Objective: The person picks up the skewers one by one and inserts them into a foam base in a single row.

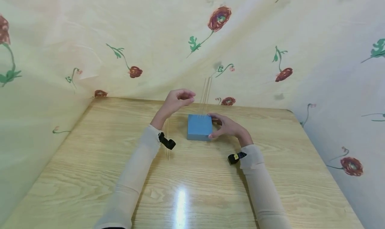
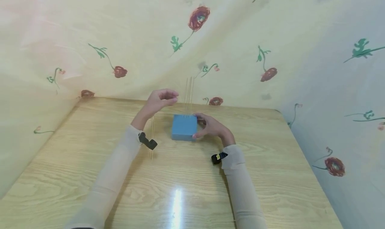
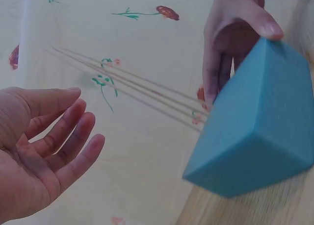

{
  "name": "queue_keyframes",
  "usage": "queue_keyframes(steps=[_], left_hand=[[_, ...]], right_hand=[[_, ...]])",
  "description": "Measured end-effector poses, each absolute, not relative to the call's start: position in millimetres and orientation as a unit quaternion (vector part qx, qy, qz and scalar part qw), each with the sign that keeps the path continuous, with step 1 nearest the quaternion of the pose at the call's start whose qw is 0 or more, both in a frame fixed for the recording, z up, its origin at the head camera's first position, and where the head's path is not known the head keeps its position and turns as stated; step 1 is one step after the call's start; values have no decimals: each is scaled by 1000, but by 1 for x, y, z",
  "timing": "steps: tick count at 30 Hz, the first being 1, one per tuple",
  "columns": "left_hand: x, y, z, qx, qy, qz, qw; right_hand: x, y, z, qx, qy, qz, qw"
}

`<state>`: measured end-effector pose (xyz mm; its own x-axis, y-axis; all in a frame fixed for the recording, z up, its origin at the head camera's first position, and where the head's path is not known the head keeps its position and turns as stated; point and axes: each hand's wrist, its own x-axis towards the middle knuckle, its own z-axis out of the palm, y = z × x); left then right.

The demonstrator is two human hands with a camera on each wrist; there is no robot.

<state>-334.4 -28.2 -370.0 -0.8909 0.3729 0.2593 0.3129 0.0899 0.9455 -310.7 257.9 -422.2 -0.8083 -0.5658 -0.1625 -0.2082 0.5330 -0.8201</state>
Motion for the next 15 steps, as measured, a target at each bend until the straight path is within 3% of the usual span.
queue_keyframes(steps=[15], left_hand=[[-333,-79,-367,241,827,505,59]], right_hand=[[-311,258,-423,-227,845,-434,214]])
